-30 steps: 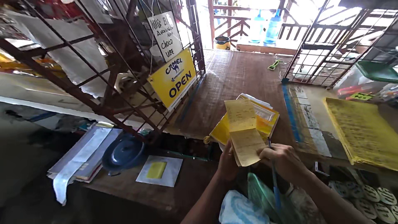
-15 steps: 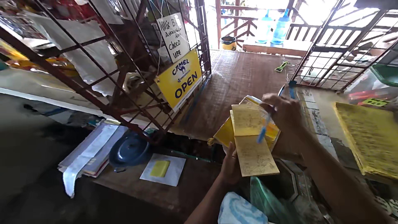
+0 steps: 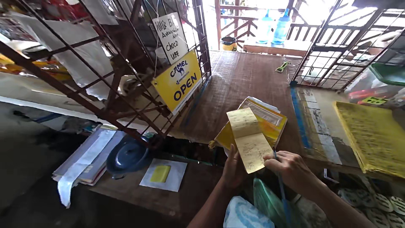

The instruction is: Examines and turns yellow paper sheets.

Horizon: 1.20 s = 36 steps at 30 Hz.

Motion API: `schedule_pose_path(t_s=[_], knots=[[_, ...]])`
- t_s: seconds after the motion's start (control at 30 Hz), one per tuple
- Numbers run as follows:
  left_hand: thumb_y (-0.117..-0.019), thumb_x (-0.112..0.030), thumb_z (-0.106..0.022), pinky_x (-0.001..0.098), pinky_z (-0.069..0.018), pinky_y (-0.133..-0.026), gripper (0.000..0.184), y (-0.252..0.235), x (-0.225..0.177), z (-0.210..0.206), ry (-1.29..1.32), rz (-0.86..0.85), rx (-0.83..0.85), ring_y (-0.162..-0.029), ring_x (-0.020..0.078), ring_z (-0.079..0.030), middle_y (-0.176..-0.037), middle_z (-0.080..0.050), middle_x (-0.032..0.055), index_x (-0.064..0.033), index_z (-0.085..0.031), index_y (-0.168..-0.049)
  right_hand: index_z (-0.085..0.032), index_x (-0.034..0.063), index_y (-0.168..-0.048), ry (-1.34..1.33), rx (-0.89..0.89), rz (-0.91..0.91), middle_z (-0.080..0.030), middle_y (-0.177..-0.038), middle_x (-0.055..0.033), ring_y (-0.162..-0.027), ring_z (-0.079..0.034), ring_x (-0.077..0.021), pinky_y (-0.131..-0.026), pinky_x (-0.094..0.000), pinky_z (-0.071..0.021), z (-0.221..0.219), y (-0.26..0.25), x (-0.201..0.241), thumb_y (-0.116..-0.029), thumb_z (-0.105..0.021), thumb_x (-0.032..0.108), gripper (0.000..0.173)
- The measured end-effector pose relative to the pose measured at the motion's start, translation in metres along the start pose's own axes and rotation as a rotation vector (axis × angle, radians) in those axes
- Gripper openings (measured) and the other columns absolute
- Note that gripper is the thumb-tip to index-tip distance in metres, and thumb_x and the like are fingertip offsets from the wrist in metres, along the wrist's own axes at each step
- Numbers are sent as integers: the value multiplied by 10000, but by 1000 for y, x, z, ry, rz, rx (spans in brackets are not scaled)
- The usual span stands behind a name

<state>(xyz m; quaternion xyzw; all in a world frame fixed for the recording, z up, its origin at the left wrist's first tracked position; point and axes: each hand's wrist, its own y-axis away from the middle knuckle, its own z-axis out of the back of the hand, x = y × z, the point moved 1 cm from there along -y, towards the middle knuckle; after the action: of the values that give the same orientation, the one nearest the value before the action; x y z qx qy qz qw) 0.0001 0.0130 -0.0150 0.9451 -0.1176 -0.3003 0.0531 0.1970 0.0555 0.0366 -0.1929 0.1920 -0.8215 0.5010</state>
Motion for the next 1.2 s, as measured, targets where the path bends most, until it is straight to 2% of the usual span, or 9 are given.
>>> schedule_pose_path(t_s=[0.2, 0.43, 0.6, 0.67, 0.77, 0.87, 0.93, 1.03, 1.2], knots=[[-1080, -490, -59, 466, -550, -992, 663, -2, 1, 2, 29, 28, 7, -1177, 248, -666, -1254, -697, 89, -112, -499, -1402, -718, 120, -806, -39, 10, -30, -771, -913, -21, -718, -719, -170, -655, -304, -585, 0, -2, -6, -940, -610, 160, 177], [-1028, -237, -253, 396, -598, -873, 440, 0, 2, 3, 27, -13, -38, -986, 182, -727, -1020, -758, 66, -120, -671, -1095, -731, 86, -827, -240, 74, -196, -773, -889, -51, -735, -738, -221, -641, -421, -592, 10, -11, -8, -847, -750, 188, 105], [-1022, -96, -272, 341, -611, -806, 351, 5, -2, -10, -106, 15, -116, -904, 142, -725, -1006, -725, 34, -115, -459, -1319, -748, 41, -973, -433, 316, -374, -737, -939, -124, -912, -705, -295, -833, -571, -542, 39, -70, -43, -922, -734, 218, 185], [-1042, -89, -253, 329, -611, -803, 364, 5, -3, -13, -108, 22, -150, -900, 138, -724, -1011, -719, 37, -110, -444, -1351, -732, 22, -1013, -108, 37, -392, -718, -927, -194, -881, -700, -386, -781, -595, -539, 41, -98, -51, -979, -670, 187, 179], [-1071, -127, -230, 320, -605, -827, 363, 4, -4, -13, -77, 12, -170, -921, 132, -724, -1017, -725, 34, -107, -485, -1329, -736, 39, -1090, 192, -352, -295, -735, -1128, -167, -974, -722, -367, -805, -527, -572, 45, -116, -56, -986, -655, 243, 243], [-1079, -171, -231, 328, -601, -846, 363, 3, -3, -9, -75, 19, -140, -947, 133, -718, -1036, -722, 31, -116, -486, -1332, -745, 81, -925, -24, -34, -163, -756, -944, -104, -833, -729, -301, -713, -504, -587, 51, -76, -33, -977, -633, 305, 256], [-1079, -177, -227, 342, -600, -851, 370, 2, -2, -7, -79, 21, -132, -955, 142, -717, -1050, -721, 36, -113, -469, -1352, -759, 75, -932, -114, 204, -57, -751, -885, -107, -767, -722, -303, -705, -499, -594, 42, -40, -15, -922, -700, 393, 323], [-1075, -163, -222, 338, -602, -843, 371, 2, -3, -9, -78, 23, -140, -946, 140, -718, -1043, -721, 35, -116, -461, -1355, -741, 111, -899, 35, 155, 30, -765, -953, -73, -794, -741, -235, -754, -389, -608, 14, 2, -4, -884, -686, 430, 324], [-1071, -156, -210, 350, -590, -882, 383, 0, 1, -6, -50, 8, -92, -992, 151, -711, -1089, -713, 49, -110, -449, -1367, -736, 132, -905, 98, 32, -25, -764, -951, -40, -830, -739, -193, -827, -321, -597, 1, 23, 0, -994, -561, 176, 201]])
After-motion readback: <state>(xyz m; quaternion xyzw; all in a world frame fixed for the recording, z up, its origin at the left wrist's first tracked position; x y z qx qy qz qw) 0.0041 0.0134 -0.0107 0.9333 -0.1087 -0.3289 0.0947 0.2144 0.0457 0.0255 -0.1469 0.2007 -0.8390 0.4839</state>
